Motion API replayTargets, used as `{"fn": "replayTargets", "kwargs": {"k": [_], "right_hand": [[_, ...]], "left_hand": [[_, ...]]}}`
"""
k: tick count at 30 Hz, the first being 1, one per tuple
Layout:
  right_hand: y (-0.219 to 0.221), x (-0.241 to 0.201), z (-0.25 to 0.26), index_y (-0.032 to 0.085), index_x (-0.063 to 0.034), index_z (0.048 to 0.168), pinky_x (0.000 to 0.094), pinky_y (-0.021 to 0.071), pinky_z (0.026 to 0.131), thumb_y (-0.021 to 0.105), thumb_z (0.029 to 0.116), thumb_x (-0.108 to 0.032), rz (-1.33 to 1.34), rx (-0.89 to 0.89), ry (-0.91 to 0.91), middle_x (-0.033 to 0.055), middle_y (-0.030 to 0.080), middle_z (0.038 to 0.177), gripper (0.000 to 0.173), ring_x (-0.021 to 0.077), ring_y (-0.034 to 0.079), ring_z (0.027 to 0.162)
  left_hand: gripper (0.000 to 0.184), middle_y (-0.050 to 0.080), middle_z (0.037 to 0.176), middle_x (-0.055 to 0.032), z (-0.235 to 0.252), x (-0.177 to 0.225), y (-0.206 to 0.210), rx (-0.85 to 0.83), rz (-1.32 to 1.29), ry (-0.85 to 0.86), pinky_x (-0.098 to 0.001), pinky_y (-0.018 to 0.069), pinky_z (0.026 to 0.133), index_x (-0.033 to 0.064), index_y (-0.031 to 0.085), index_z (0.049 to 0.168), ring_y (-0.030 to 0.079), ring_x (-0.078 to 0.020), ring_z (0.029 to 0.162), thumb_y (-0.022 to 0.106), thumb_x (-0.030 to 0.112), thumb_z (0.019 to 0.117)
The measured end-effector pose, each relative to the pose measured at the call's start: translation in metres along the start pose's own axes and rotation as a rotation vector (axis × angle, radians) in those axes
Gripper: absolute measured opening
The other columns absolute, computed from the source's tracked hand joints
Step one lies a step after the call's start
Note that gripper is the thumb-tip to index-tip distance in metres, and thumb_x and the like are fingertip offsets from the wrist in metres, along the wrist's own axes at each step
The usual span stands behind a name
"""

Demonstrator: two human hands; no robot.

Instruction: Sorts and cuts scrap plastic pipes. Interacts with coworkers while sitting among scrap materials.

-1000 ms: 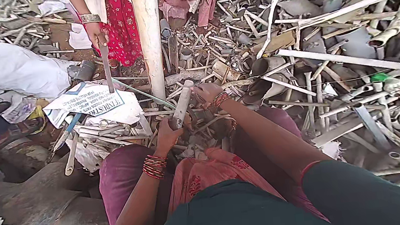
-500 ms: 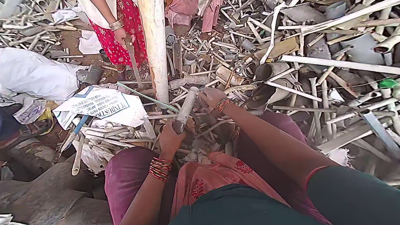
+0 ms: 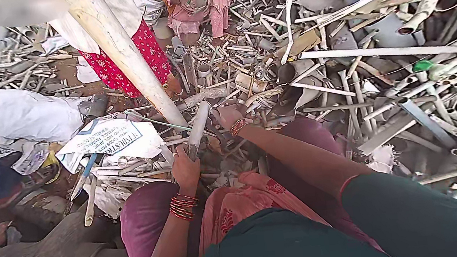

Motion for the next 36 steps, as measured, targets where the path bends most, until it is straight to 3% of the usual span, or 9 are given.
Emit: {"fn": "replayTargets", "kwargs": {"k": [4,8,11,14,18,22,27,32,36], "right_hand": [[0.034,-0.044,-0.037,0.062,0.0007,0.126,0.0580,0.0512,0.094,0.031,0.1132,-0.044,-0.016,-0.205,-0.269,0.0240,0.068,0.116,0.055,0.0399,0.067,0.113],[0.017,-0.022,-0.012,0.063,0.0022,0.124,0.0611,0.0513,0.091,0.030,0.1129,-0.045,0.022,-0.082,-0.225,0.0259,0.069,0.113,0.059,0.0430,0.068,0.111],[-0.009,0.006,0.010,0.062,0.0034,0.127,0.0644,0.0496,0.093,0.028,0.1130,-0.046,0.079,-0.009,-0.091,0.0290,0.068,0.120,0.062,0.0463,0.065,0.116],[0.001,-0.012,-0.006,0.062,0.0033,0.127,0.0640,0.0500,0.092,0.031,0.1131,-0.043,0.101,-0.047,-0.200,0.0285,0.068,0.118,0.058,0.0459,0.066,0.114],[0.010,-0.045,-0.034,0.063,0.0031,0.124,0.0624,0.0490,0.091,0.034,0.1129,-0.042,0.080,-0.168,-0.383,0.0271,0.068,0.116,0.054,0.0443,0.066,0.113],[-0.009,-0.017,-0.005,0.062,0.0029,0.128,0.0641,0.0491,0.093,0.031,0.1127,-0.045,0.109,-0.070,-0.258,0.0279,0.067,0.120,0.060,0.0450,0.065,0.116],[-0.009,-0.019,-0.012,0.061,0.0055,0.129,0.0634,0.0483,0.095,0.029,0.1131,-0.045,0.155,-0.085,-0.305,0.0294,0.066,0.121,0.061,0.0456,0.064,0.118],[0.021,-0.048,-0.044,0.063,0.0061,0.126,0.0610,0.0487,0.094,0.035,0.1127,-0.042,0.145,-0.206,-0.682,0.0281,0.069,0.110,0.057,0.0437,0.067,0.109],[0.010,-0.040,-0.038,0.062,0.0025,0.128,0.0627,0.0487,0.093,0.034,0.1130,-0.042,0.044,-0.201,-0.625,0.0277,0.069,0.111,0.055,0.0457,0.066,0.110]], "left_hand": [[0.066,0.064,0.122,-0.0222,0.014,-0.014,0.010,0.003,-0.368,0.027,-0.0517,0.0529,0.093,-0.0026,0.049,0.138,0.066,-0.0352,0.107,0.081,0.016,0.0837],[0.060,0.067,0.114,-0.0190,0.021,-0.023,0.019,-0.074,-0.617,0.093,-0.0393,0.0561,0.084,-0.0047,0.054,0.133,0.068,-0.0223,0.095,0.082,0.010,0.0821],[0.053,0.067,0.103,-0.0167,0.016,-0.017,0.022,-0.168,-0.850,0.101,-0.0269,0.0585,0.067,-0.0101,0.051,0.132,0.067,-0.0122,0.076,0.073,-0.002,0.0849],[0.041,0.067,0.095,-0.0137,0.013,-0.016,0.027,-0.285,-1.041,0.110,-0.0275,0.0602,0.060,-0.0121,0.046,0.134,0.068,-0.0131,0.066,0.056,-0.001,0.0961],[0.033,0.069,0.091,-0.0063,0.012,-0.017,0.027,-0.363,-1.160,0.072,-0.0257,0.0603,0.065,-0.0060,0.044,0.135,0.069,-0.0103,0.071,0.034,0.010,0.1078],[0.034,0.070,0.091,-0.0070,0.010,-0.018,0.027,-0.459,-1.312,0.057,-0.0232,0.0580,0.059,-0.0011,0.045,0.130,0.068,-0.0103,0.066,0.025,0.015,0.1083],[0.046,0.072,0.082,-0.0041,0.006,-0.012,0.025,-0.546,-1.486,0.038,-0.0201,0.0553,0.051,0.0054,0.052,0.110,0.066,-0.0078,0.057,0.010,0.026,0.1087],[0.060,0.071,0.082,-0.0036,0.014,-0.017,0.022,-0.559,-1.651,0.005,-0.0224,0.0562,0.050,0.0096,0.059,0.101,0.067,-0.0100,0.060,0.008,0.040,0.1100],[0.051,0.072,0.090,-0.0077,0.016,-0.021,0.018,-0.517,-1.645,-0.046,-0.0291,0.0603,0.058,0.0076,0.056,0.112,0.071,-0.0161,0.070,0.014,0.036,0.1117]]}}
Point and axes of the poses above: each hand's wrist, its own z-axis towards the middle knuckle, its own y-axis out of the palm, x = y × z, the point moved 4 cm from there along z, towards the middle knuckle
